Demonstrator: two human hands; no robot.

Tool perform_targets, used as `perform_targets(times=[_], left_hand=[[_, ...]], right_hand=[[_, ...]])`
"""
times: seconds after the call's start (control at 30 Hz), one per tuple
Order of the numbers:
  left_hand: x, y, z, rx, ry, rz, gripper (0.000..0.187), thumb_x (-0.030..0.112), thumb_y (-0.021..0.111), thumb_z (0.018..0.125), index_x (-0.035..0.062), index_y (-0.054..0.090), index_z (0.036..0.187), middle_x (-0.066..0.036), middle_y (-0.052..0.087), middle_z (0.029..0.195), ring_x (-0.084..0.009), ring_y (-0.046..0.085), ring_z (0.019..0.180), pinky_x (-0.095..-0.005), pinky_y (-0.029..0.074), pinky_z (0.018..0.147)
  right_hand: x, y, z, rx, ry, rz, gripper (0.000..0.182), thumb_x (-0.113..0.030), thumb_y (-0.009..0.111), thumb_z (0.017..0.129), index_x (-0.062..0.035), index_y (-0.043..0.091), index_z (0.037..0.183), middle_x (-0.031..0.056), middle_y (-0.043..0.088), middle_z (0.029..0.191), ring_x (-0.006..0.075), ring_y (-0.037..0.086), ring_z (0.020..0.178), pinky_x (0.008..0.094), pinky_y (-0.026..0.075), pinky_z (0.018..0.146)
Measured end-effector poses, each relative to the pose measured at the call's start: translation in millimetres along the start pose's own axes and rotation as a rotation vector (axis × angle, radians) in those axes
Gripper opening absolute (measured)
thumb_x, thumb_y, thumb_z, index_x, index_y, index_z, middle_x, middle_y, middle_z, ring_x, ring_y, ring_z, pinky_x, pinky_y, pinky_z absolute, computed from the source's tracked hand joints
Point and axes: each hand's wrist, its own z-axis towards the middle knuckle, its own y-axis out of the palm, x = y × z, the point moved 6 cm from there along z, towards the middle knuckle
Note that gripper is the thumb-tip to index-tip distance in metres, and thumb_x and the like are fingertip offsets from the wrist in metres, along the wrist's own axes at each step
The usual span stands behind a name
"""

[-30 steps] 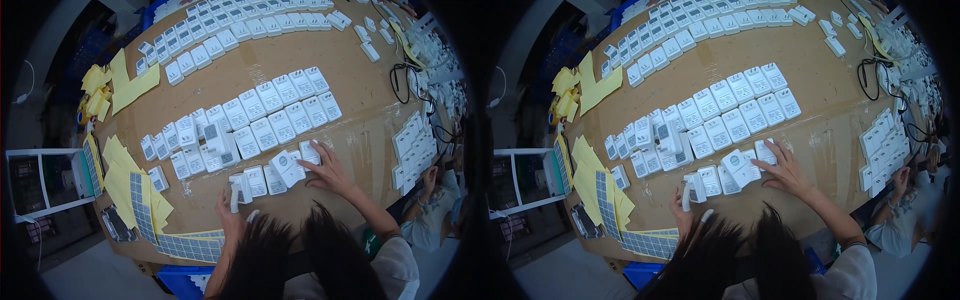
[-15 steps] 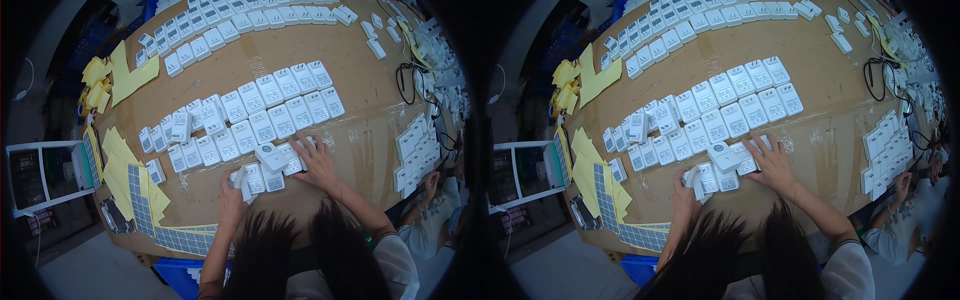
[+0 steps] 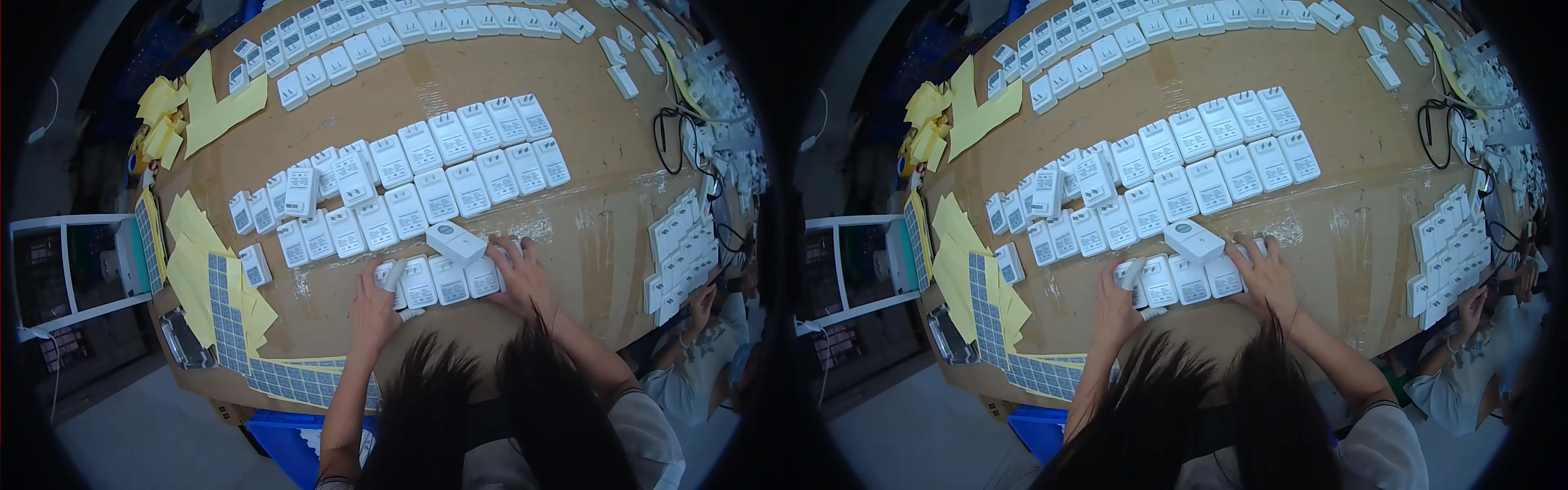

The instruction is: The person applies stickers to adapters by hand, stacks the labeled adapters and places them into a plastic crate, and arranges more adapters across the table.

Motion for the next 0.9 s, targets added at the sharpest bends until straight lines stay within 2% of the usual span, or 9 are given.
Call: perform_targets(times=[0.07, 0.23, 0.33, 0.5, 0.63, 0.67, 0.73, 0.77, 0.9], left_hand=[[-1, 1, -5, 0.019, 0.018, -0.039, 0.091, 0.025, 0.092, 0.064, 0.0219, 0.052, 0.145, -0.014, 0.043, 0.143, -0.0410, 0.050, 0.121, -0.0501, 0.055, 0.091], [-9, 28, -67, -0.018, -0.055, -0.059, 0.073, 0.008, 0.081, 0.076, 0.0197, 0.054, 0.143, -0.014, 0.050, 0.136, -0.0404, 0.055, 0.119, -0.0492, 0.053, 0.093], [-36, 53, -93, -0.072, -0.498, -0.465, 0.068, 0.000, 0.071, 0.077, 0.0164, 0.055, 0.142, -0.015, 0.055, 0.132, -0.0399, 0.059, 0.117, -0.0482, 0.053, 0.095], [-14, 7, -57, -0.372, -0.173, -0.312, 0.044, 0.020, 0.073, 0.085, 0.0083, 0.068, 0.126, -0.019, 0.056, 0.132, -0.0414, 0.061, 0.116, -0.0471, 0.052, 0.097], [-6, -12, -16, -0.482, 0.118, -0.227, 0.049, 0.037, 0.076, 0.085, 0.0015, 0.073, 0.118, -0.022, 0.055, 0.133, -0.0426, 0.063, 0.111, -0.0476, 0.052, 0.096], [-10, -11, -7, -0.542, 0.136, -0.188, 0.051, 0.038, 0.076, 0.085, 0.0011, 0.072, 0.120, -0.023, 0.055, 0.133, -0.0428, 0.063, 0.111, -0.0479, 0.053, 0.096], [-16, -5, 3, -0.662, 0.169, -0.109, 0.055, 0.038, 0.076, 0.085, 0.0003, 0.069, 0.124, -0.025, 0.055, 0.133, -0.0432, 0.064, 0.110, -0.0485, 0.053, 0.095], [-15, -6, 3, -0.639, 0.125, -0.098, 0.059, 0.040, 0.077, 0.084, 0.0015, 0.068, 0.127, -0.025, 0.054, 0.134, -0.0428, 0.063, 0.111, -0.0477, 0.053, 0.095], [11, -29, -14, -0.493, -0.098, -0.066, 0.070, 0.044, 0.078, 0.085, 0.0037, 0.059, 0.138, -0.025, 0.052, 0.135, -0.0427, 0.058, 0.118, -0.0485, 0.050, 0.097]], right_hand=[[6, 2, -2, -0.036, -0.055, -0.019, 0.098, -0.026, 0.091, 0.062, -0.0171, 0.044, 0.148, 0.0083, 0.045, 0.144, 0.0438, 0.044, 0.126, 0.0492, 0.055, 0.095], [-2, 0, -59, -0.190, -0.039, 0.035, 0.084, -0.025, 0.079, 0.074, -0.0184, 0.045, 0.150, 0.0103, 0.046, 0.141, 0.0417, 0.048, 0.117, 0.0483, 0.057, 0.091], [1, 10, -84, -0.198, -0.038, 0.061, 0.075, -0.028, 0.072, 0.078, -0.0184, 0.048, 0.149, 0.0119, 0.049, 0.137, 0.0407, 0.052, 0.109, 0.0486, 0.058, 0.089], [2, -11, -68, -0.267, -0.090, 0.184, 0.068, -0.032, 0.075, 0.079, -0.0159, 0.056, 0.141, 0.0164, 0.054, 0.134, 0.0408, 0.059, 0.109, 0.0471, 0.056, 0.090], [15, -28, -18, -0.468, -0.242, 0.181, 0.059, -0.035, 0.078, 0.082, -0.0131, 0.062, 0.135, 0.0200, 0.054, 0.135, 0.0385, 0.061, 0.117, 0.0442, 0.054, 0.095], [15, -28, -12, -0.546, -0.287, 0.173, 0.058, -0.037, 0.079, 0.083, -0.0125, 0.063, 0.133, 0.0208, 0.053, 0.136, 0.0376, 0.060, 0.119, 0.0435, 0.053, 0.096], [10, -39, -4, -0.532, -0.249, 0.155, 0.057, -0.037, 0.077, 0.086, -0.0138, 0.061, 0.135, 0.0205, 0.053, 0.136, 0.0387, 0.059, 0.120, 0.0446, 0.052, 0.097], [8, -42, -2, -0.527, -0.228, 0.147, 0.057, -0.037, 0.076, 0.087, -0.0144, 0.061, 0.137, 0.0203, 0.053, 0.137, 0.0393, 0.059, 0.120, 0.0452, 0.051, 0.098], [-17, -38, -39, -0.157, -0.082, 0.008, 0.057, -0.033, 0.073, 0.089, -0.0208, 0.055, 0.142, 0.0176, 0.052, 0.137, 0.0415, 0.053, 0.123, 0.0520, 0.050, 0.095]])
